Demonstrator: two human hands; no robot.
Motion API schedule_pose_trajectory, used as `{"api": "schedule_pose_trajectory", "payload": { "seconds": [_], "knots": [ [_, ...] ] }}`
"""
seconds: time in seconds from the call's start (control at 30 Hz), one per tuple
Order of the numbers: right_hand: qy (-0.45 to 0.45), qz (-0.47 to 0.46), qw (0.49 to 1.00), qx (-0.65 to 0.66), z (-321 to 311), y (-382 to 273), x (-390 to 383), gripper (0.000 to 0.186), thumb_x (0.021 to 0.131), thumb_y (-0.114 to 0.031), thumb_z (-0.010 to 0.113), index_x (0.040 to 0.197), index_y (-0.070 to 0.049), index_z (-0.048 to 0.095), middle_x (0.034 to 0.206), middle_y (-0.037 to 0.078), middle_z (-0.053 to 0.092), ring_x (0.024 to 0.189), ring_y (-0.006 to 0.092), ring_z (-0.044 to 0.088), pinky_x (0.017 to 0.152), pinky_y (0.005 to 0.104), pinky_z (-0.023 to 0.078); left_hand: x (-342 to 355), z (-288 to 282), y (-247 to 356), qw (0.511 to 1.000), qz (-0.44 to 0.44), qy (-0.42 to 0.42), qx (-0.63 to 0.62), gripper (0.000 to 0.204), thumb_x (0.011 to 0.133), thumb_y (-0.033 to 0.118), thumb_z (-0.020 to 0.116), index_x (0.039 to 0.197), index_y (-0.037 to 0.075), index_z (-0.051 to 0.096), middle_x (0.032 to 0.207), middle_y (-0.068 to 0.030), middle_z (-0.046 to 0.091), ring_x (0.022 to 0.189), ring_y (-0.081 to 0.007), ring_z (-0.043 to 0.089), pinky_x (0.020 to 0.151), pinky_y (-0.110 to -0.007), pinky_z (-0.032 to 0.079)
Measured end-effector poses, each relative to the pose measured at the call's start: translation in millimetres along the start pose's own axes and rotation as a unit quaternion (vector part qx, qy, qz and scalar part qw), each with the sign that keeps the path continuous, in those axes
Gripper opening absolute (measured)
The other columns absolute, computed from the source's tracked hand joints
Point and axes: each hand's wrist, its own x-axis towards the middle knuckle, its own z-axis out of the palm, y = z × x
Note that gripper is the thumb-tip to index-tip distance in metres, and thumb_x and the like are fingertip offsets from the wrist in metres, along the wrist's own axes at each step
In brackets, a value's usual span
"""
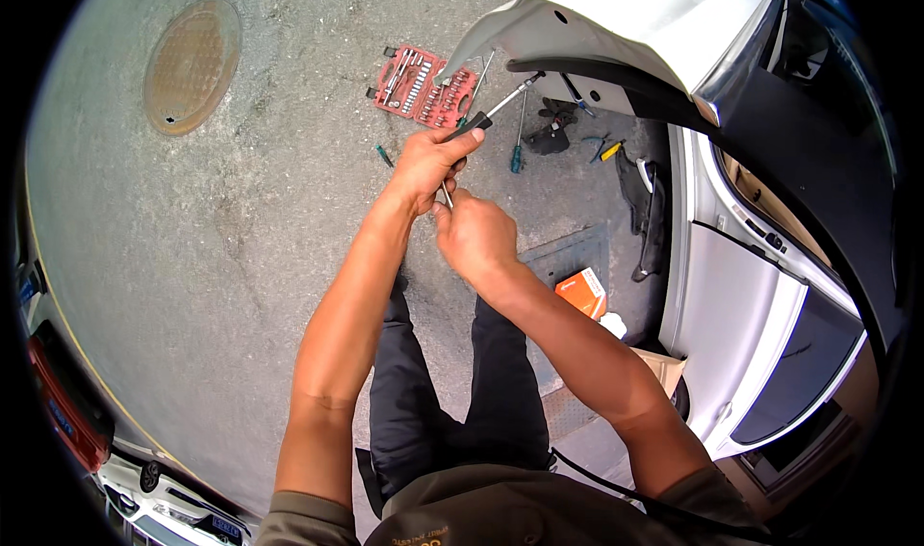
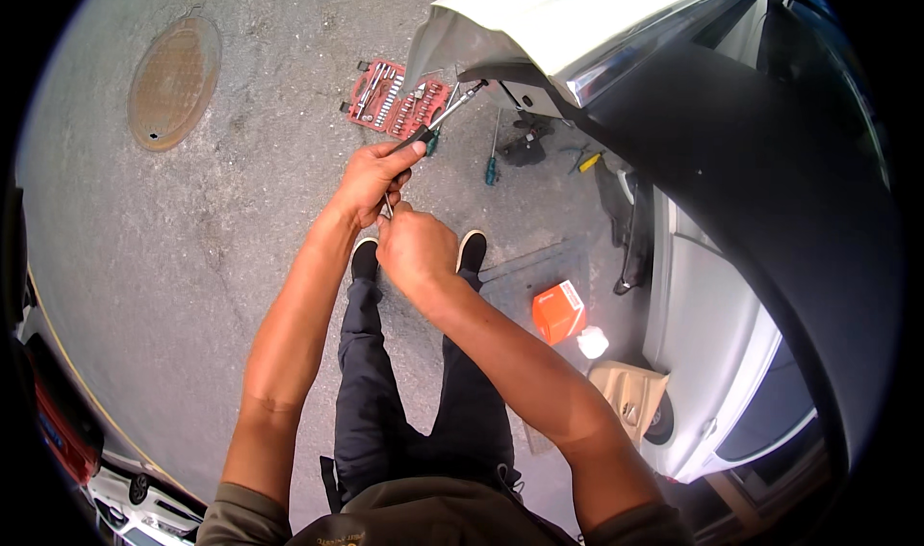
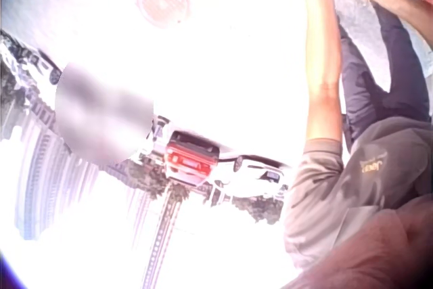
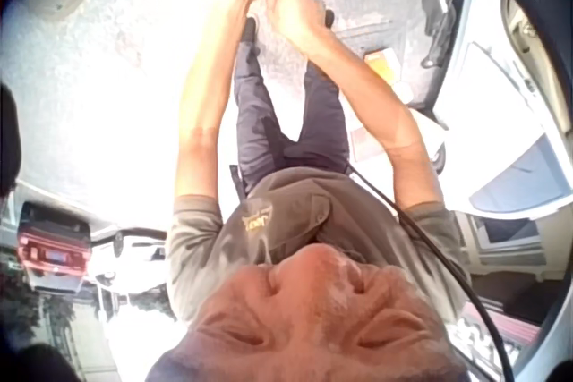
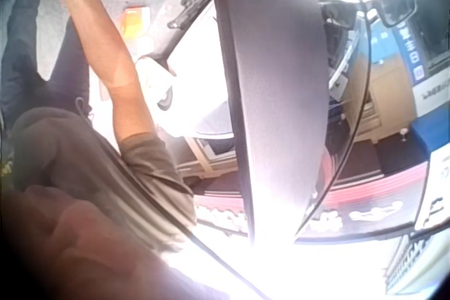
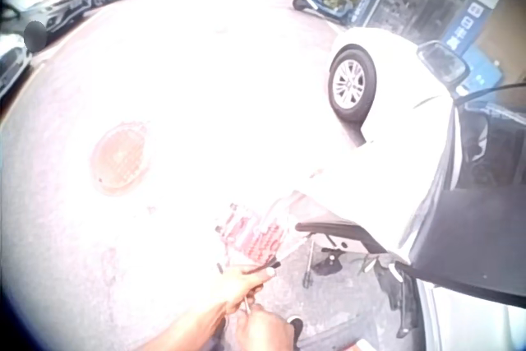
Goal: The person removes the door handle from a white car door using a screwdriver, then detaches the door panel to access the internal mechanisms. They continue to work on the door's internal components with various tools.
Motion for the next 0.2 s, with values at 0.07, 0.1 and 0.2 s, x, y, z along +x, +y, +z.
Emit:
{"api": "schedule_pose_trajectory", "payload": {
  "seconds": [0.07,0.1,0.2],
  "knots": [
    [0.006,-0.021,1.000,-0.002,-5.1,-1.8,2.0,0.034,0.092,-0.028,0.062,0.110,0.001,0.065,0.080,0.021,0.070,0.078,0.0405,0.069,0.070,0.0514,0.053,-0.1,0.1,4.0,0.999,0.027,0.011,0.019,0.027,0.087,0.031,0.077,0.082,0.007,0.065,0.062,0.0043,0.048,0.050,-0.0051,0.038,0.042,-0.024,0.029],
    [0.007,-0.031,0.999,-0.003,-5.7,-2.0,1.0,0.034,0.091,-0.028,0.063,0.110,0.001,0.065,0.080,0.021,0.070,0.077,0.0405,0.069,0.070,0.0511,0.053,-1.2,0.3,4.8,0.999,0.039,0.017,0.029,0.027,0.087,0.031,0.077,0.083,0.007,0.066,0.062,0.0043,0.048,0.050,-0.0051,0.038,0.042,-0.024,0.029],
    [0.008,-0.033,0.999,-0.002,4.2,8.2,5.7,0.042,0.086,-0.034,0.070,0.110,0.000,0.066,0.078,0.020,0.070,0.075,0.0401,0.069,0.069,0.0500,0.054,-2.9,-0.2,4.6,0.998,0.027,0.032,0.050,0.030,0.086,0.034,0.079,0.090,0.005,0.070,0.062,0.0040,0.049,0.050,-0.0049,0.040,0.042,-0.024,0.031]
  ]
}}
